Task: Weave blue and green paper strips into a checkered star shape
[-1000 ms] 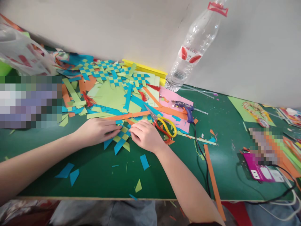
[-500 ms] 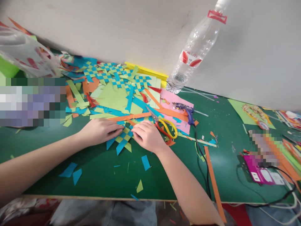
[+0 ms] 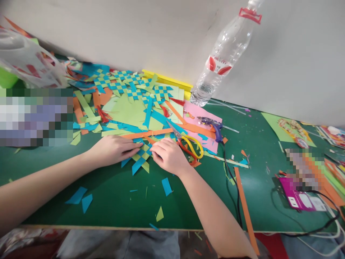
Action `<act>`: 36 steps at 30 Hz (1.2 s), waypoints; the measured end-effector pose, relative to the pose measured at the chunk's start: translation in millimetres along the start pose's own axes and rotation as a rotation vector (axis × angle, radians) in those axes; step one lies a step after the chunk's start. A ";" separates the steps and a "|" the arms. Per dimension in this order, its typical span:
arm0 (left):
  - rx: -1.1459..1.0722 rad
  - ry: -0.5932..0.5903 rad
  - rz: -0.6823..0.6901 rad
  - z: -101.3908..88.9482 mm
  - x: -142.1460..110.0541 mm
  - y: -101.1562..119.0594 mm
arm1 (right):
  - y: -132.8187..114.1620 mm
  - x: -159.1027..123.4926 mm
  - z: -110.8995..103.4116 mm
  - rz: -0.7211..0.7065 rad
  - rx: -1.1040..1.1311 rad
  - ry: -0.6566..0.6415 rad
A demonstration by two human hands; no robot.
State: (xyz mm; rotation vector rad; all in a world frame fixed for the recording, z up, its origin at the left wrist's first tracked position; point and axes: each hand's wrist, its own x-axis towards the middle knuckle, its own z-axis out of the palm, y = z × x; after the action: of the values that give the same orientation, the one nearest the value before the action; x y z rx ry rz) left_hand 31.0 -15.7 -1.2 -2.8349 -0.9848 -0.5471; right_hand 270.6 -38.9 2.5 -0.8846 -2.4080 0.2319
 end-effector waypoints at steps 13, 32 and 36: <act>0.019 0.004 0.005 -1.7 0.2 1.2 | 0.7 -0.1 0.0 0.009 0.000 -0.007; -0.006 0.006 0.001 -2.8 0.7 2.9 | 0.6 -0.1 -0.3 0.019 -0.001 -0.016; 0.010 0.003 0.023 -2.4 0.4 2.1 | 0.6 -0.2 0.0 0.026 0.010 -0.022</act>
State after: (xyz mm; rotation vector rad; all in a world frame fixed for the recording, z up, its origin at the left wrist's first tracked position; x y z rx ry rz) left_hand 31.8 -17.6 1.2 -2.8327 -0.9509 -0.5421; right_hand 271.1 -38.6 2.2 -0.9136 -2.4152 0.2645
